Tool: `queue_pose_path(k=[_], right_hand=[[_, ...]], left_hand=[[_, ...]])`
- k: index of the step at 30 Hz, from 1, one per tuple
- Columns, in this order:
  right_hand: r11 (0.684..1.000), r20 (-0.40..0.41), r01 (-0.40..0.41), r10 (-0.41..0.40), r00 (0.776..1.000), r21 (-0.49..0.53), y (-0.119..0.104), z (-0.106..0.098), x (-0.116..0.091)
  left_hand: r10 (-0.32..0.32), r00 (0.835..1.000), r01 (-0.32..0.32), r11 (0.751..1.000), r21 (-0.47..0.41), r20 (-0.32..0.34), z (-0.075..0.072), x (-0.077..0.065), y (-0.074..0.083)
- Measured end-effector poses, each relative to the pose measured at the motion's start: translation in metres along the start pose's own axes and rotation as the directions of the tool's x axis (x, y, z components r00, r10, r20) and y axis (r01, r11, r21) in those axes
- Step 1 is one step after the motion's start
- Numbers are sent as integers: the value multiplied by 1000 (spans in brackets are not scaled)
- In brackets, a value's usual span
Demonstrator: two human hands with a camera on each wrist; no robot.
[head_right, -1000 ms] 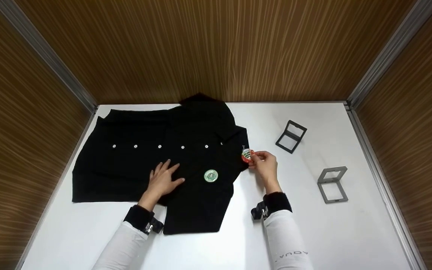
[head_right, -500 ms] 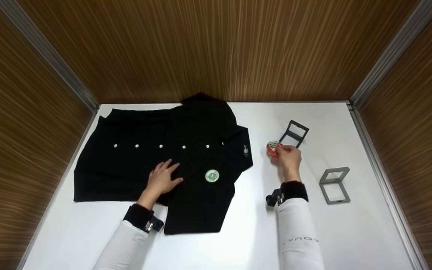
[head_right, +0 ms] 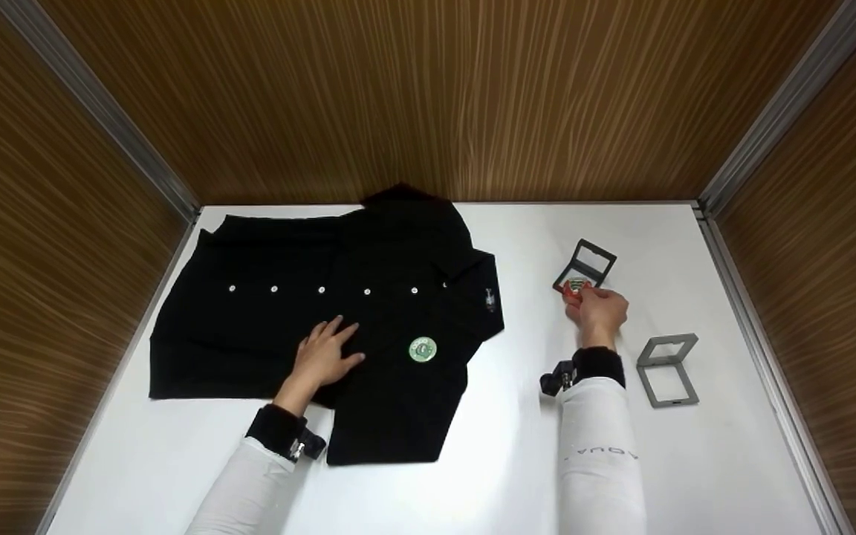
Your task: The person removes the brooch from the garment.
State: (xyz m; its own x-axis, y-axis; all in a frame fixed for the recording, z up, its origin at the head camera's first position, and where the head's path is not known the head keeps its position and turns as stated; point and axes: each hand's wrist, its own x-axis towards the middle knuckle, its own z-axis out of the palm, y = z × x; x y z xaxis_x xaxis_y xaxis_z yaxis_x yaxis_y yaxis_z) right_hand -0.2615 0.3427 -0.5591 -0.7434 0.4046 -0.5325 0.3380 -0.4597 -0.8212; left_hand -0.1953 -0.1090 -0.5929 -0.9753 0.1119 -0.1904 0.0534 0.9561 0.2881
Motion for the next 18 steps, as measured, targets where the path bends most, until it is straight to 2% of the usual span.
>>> queue_pose_path(k=[8,18], right_hand=[[998,-42,-59,60,997,20,-2,-2,10],[985,-77,-134,143,987,104,-3,2,13]], left_hand=[[-8,1000,8,1000,-7,3,0,0,1],[-8,1000,8,1000,-14,5,1,0,4]])
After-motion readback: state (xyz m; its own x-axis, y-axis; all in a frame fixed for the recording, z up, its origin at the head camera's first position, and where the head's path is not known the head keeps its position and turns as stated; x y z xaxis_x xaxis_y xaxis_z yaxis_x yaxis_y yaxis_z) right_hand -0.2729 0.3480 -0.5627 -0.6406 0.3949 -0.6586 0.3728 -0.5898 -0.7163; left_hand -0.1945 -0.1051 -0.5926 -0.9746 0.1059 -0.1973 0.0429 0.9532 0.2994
